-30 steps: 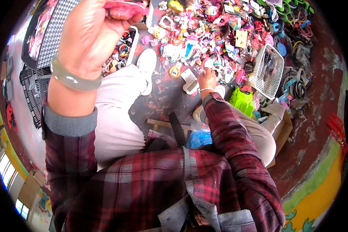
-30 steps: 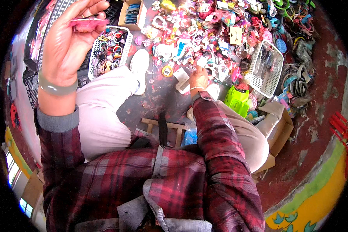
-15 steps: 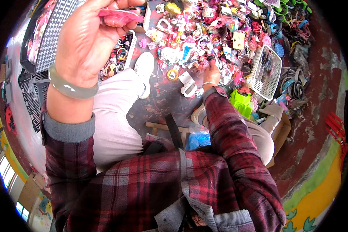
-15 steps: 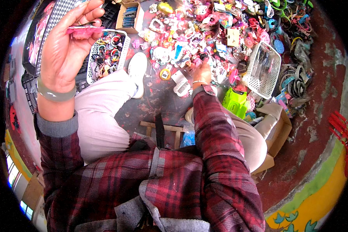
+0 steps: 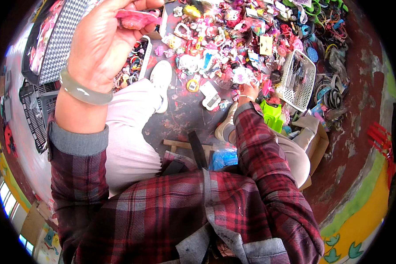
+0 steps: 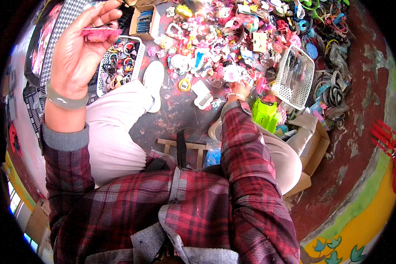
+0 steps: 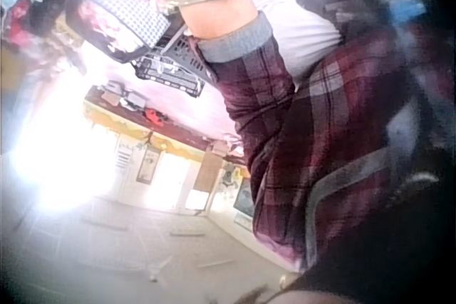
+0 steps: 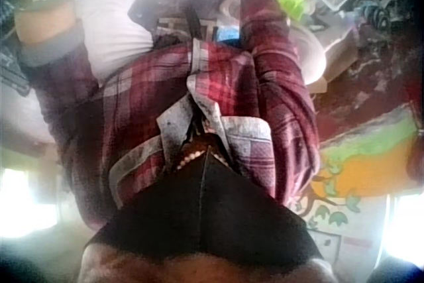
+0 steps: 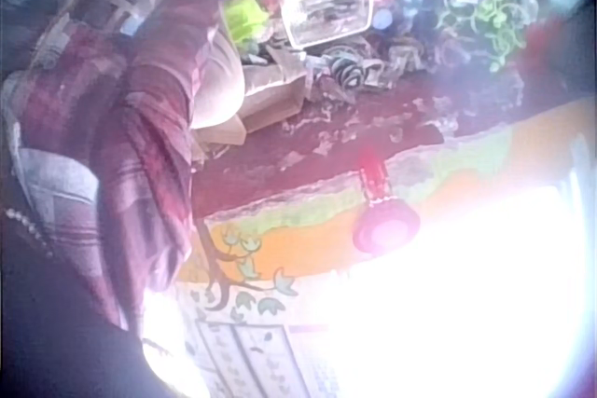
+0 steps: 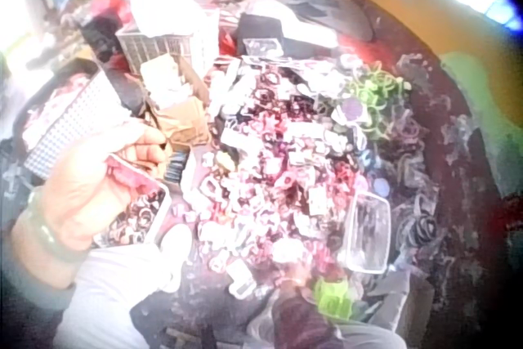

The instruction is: The person sits on the floor and sorts through a large pile of hair accessories, picking up hair ties and small packaged items. They wipe them with a white cloth and place them into a white plastic basket.

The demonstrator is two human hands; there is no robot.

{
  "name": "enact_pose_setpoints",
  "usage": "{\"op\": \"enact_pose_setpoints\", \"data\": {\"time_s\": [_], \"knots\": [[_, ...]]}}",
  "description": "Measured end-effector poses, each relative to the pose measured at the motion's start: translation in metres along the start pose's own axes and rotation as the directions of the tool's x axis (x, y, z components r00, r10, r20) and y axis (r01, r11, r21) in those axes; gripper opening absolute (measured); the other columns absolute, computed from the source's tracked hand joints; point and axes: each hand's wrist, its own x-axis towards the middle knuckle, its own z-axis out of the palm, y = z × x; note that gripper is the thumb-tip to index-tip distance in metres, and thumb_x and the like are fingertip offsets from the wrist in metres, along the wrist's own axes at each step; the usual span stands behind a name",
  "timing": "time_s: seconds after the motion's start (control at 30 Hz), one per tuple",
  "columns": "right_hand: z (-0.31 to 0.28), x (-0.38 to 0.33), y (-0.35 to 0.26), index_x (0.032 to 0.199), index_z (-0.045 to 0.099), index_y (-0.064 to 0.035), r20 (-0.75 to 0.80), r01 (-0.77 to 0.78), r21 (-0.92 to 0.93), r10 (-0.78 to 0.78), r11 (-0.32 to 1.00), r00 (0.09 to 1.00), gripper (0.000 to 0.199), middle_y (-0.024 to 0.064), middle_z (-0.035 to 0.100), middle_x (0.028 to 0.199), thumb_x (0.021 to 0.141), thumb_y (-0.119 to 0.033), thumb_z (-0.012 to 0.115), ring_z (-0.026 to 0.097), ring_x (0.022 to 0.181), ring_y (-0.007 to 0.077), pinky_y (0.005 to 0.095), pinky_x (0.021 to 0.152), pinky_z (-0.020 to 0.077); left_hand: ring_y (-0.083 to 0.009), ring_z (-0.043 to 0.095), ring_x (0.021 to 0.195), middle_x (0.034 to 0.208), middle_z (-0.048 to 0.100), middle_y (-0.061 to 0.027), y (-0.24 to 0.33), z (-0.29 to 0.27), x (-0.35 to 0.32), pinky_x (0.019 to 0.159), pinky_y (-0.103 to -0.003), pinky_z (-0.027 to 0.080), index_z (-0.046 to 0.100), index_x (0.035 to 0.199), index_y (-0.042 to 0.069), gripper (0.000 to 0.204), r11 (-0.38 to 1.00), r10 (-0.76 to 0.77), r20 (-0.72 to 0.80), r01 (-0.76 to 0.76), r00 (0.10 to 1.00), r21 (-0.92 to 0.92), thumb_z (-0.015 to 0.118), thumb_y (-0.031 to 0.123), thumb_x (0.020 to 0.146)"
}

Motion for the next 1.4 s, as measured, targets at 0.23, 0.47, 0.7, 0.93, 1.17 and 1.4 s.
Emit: {"op": "enact_pose_setpoints", "data": {"time_s": [0.23, 0.47, 0.7, 0.93, 1.17, 1.4], "knots": [[-0.007, -0.019, 0.013, 0.091, 0.057, -0.0071, 0.304, -0.047, -0.48, 0.216, 0.876, 0.928, 0.029, 0.0076, 0.057, 0.069, 0.067, 0.008, 0.049, 0.057, 0.054, 0.0185, 0.0268, 0.044, 0.0442, -0.0216, 0.061, 0.067, 0.076, 0.061, -0.0153, -0.002, -0.002, -0.001, 0.057, -0.03, 0.052, 0.056, 0.087, -0.006, 0.017, 1.0, 0.014, -0.024, -0.014, 1.0, 0.014, 0.045, 0.008, 0.087], [0.013, -0.008, 0.022, 0.11, 0.058, -0.0099, 0.575, 0.592, -0.754, -0.151, 0.283, 0.804, 0.04, 0.0104, 0.063, 0.092, 0.071, -0.018, 0.06, 0.061, 0.087, 0.0267, 0.0324, 0.077, 0.0463, -0.0218, 0.061, 0.068, 0.076, 0.06, -0.0141, -0.003, 0.003, -0.001, 0.057, -0.031, 0.052, 0.055, 0.086, -0.005, 0.017, 0.999, 0.027, -0.081, -0.025, 0.996, 0.022, 0.045, 0.008, 0.087], [0.047, 0.001, -0.004, 0.132, 0.03, -0.0204, 0.56, 0.559, -0.825, -0.012, 0.088, 0.828, 0.07, 0.0184, 0.06, 0.102, 0.071, -0.029, 0.063, 0.058, 0.095, 0.0327, 0.0371, 0.08, 0.045, -0.0133, 0.058, 0.076, 0.093, 0.062, -0.0096, 0.0, -0.03, 0.013, 0.068, -0.025, 0.049, 0.056, 0.106, -0.002, 0.024, 0.986, -0.085, 0.109, 0.068, 0.99, 0.154, 0.047, 0.014, 0.089], [0.056, 0.002, 0.017, 0.112, 0.05, -0.0178, 0.478, 0.489, -0.861, -0.109, 0.137, 0.872, 0.042, 0.0167, 0.063, 0.09, 0.072, -0.026, 0.062, 0.06, 0.086, 0.0331, 0.0389, 0.073, 0.0463, -0.014, 0.058, 0.073, 0.091, 0.062, -0.0108, 0.003, -0.026, 0.01, 0.067, -0.025, 0.05, 0.054, 0.107, -0.003, 0.026, 0.982, -0.112, 0.126, 0.09, 0.986, 0.167, 0.046, 0.015, 0.09], [0.044, -0.01, 0.0, 0.073, 0.058, -0.0053, 0.434, 0.261, -0.442, -0.049, 0.858, 0.899, 0.009, 0.0028, 0.057, 0.064, 0.068, 0.001, 0.061, 0.051, 0.054, 0.0129, 0.024, 0.057, 0.0421, -0.016, 0.059, 0.087, 0.1, 0.06, -0.0115, 0.001, -0.024, 0.007, 0.068, -0.028, 0.05, 0.053, 0.106, -0.003, 0.024, 0.991, -0.059, 0.118, 0.044, 0.991, 0.128, 0.046, 0.013, 0.089], [0.069, -0.045, -0.082, 0.073, 0.052, -0.0066, 0.821, -0.135, 0.059, 0.028, 0.989, 0.57, 0.014, 0.0028, 0.054, 0.066, 0.075, 0.007, 0.052, 0.056, 0.064, 0.018, 0.0297, 0.064, 0.0472, -0.0191, 0.06, 0.079, 0.089, 0.062, -0.0118, -0.012, -0.027, 0.011, 0.064, -0.03, 0.049, 0.056, 0.095, -0.002, 0.024, 0.983, -0.18, 0.174, 0.172, 0.968, 0.057, 0.047, 0.02, 0.09]]}}
